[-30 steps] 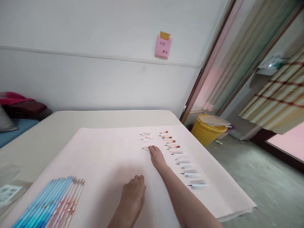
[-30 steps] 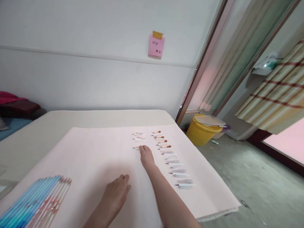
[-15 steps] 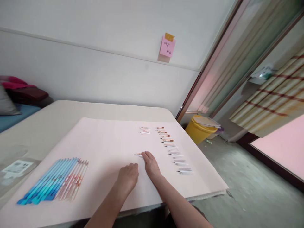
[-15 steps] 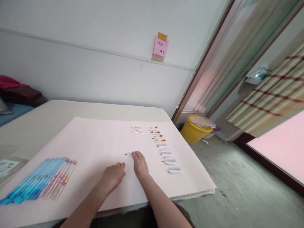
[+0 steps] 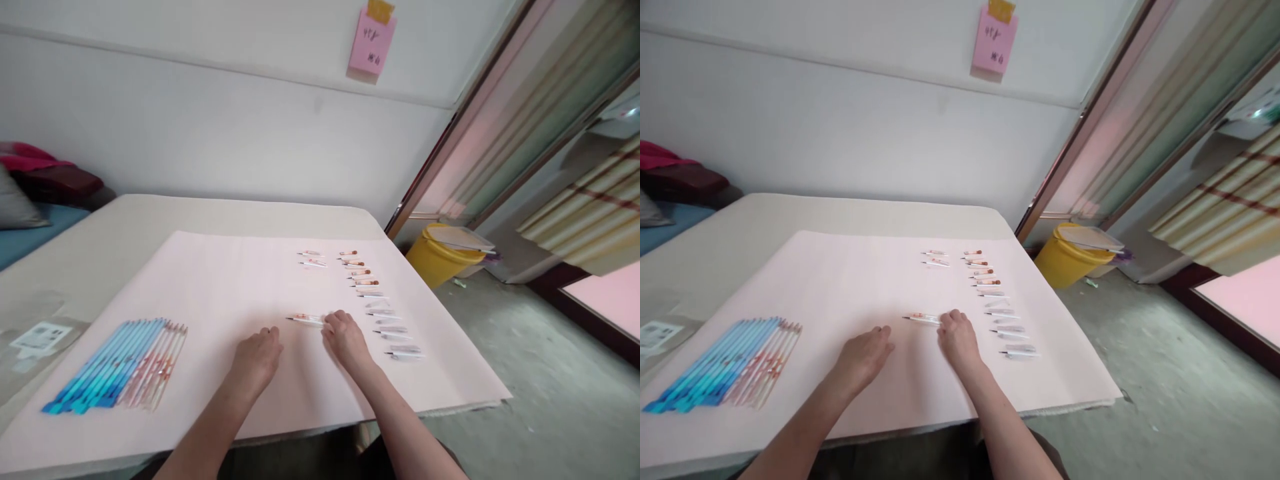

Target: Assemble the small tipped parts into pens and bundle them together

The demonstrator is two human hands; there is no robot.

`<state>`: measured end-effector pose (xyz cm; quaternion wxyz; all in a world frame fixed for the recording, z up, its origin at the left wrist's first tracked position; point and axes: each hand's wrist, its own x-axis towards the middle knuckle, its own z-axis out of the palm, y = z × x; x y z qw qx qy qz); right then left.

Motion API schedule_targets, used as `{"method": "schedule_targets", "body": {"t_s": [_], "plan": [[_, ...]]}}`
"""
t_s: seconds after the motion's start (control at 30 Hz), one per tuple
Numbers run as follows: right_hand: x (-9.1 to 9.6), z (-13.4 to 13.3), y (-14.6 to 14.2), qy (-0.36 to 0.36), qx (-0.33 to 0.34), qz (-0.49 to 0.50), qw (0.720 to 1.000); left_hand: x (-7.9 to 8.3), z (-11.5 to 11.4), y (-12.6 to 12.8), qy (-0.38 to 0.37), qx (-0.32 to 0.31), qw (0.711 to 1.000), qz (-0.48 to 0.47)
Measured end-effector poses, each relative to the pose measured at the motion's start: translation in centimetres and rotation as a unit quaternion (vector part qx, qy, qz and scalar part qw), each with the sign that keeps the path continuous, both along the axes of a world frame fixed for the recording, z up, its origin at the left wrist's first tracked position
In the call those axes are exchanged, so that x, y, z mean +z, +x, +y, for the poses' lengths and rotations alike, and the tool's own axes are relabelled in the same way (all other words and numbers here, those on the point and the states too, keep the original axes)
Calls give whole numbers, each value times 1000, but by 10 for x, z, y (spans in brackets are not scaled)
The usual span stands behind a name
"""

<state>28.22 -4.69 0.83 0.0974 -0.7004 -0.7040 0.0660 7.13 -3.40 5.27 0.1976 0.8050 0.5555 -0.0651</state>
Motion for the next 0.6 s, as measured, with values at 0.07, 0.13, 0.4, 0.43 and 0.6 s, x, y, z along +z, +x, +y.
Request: {"method": "schedule_targets", "body": {"t_s": [0.07, 0.13, 0.4, 0.43, 0.6], "plan": [[4, 4, -3, -7, 16, -14, 1000, -2, 4, 5, -7, 12, 1000, -22], [4, 8, -8, -10, 30, -35, 999, -5, 7, 13, -31, 33, 996, -70], [-6, 14, -20, -24, 68, -65, 995, -14, -11, 38, -336, 233, 767, -494], [-6, 13, -20, -28, 72, -57, 995, -15, -13, 39, -352, 279, 726, -522], [-4, 11, -21, -39, 70, -42, 996, -20, -13, 39, -347, 460, 566, -590]]}}
